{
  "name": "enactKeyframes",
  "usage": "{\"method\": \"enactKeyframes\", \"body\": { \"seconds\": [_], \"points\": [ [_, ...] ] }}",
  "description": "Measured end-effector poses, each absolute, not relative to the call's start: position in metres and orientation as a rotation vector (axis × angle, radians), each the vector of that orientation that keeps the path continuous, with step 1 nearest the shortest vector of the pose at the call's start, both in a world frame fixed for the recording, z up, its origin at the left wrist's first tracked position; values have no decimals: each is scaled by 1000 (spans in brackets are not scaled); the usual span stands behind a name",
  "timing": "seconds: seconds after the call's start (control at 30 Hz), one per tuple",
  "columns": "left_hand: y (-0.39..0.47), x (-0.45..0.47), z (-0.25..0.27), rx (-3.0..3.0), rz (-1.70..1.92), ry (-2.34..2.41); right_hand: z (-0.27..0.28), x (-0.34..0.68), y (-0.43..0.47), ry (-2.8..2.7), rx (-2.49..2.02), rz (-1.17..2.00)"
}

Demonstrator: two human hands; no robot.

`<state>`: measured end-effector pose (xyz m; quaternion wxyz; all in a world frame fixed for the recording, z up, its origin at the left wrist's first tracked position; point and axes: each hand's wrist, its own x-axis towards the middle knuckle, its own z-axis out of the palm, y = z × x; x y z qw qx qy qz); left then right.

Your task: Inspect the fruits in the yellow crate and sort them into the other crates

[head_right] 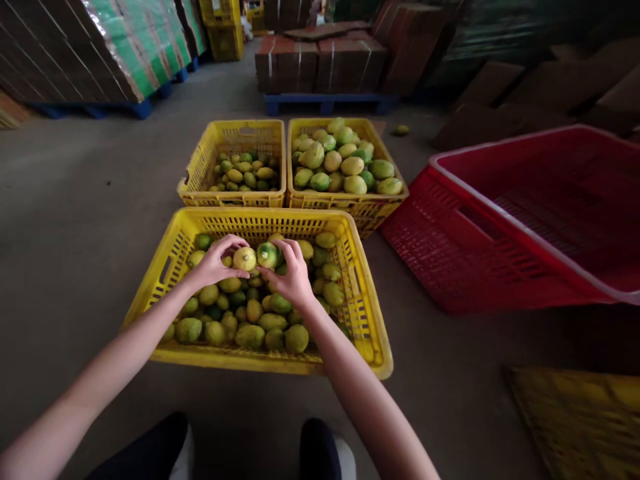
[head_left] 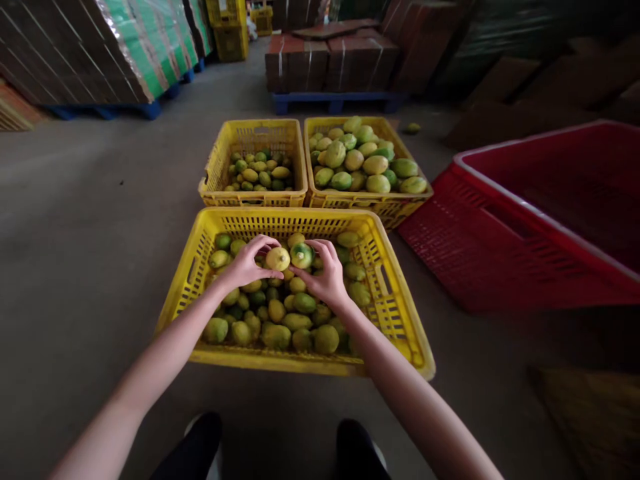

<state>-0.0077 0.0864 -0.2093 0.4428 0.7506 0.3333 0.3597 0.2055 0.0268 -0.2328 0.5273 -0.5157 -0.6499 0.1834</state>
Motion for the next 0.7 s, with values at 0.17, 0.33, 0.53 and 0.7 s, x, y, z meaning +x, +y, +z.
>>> {"method": "enactKeyframes", "body": {
  "seconds": [0.17, 0.33, 0.53, 0.7],
  "points": [
    [89, -4, -220, 1299, 794, 818, -229, 204, 28, -1162, -1145, 956],
    [88, 0, -230, 962, 740, 735, -228, 202, 29, -864, -1106, 1246],
    [87, 2, -235, 693, 781, 718, -227, 200, 31, -691, -987, 1381],
    [84, 10, -238, 454, 825, 792, -237, 200, 36, -573, -934, 1531]
  ]
}}
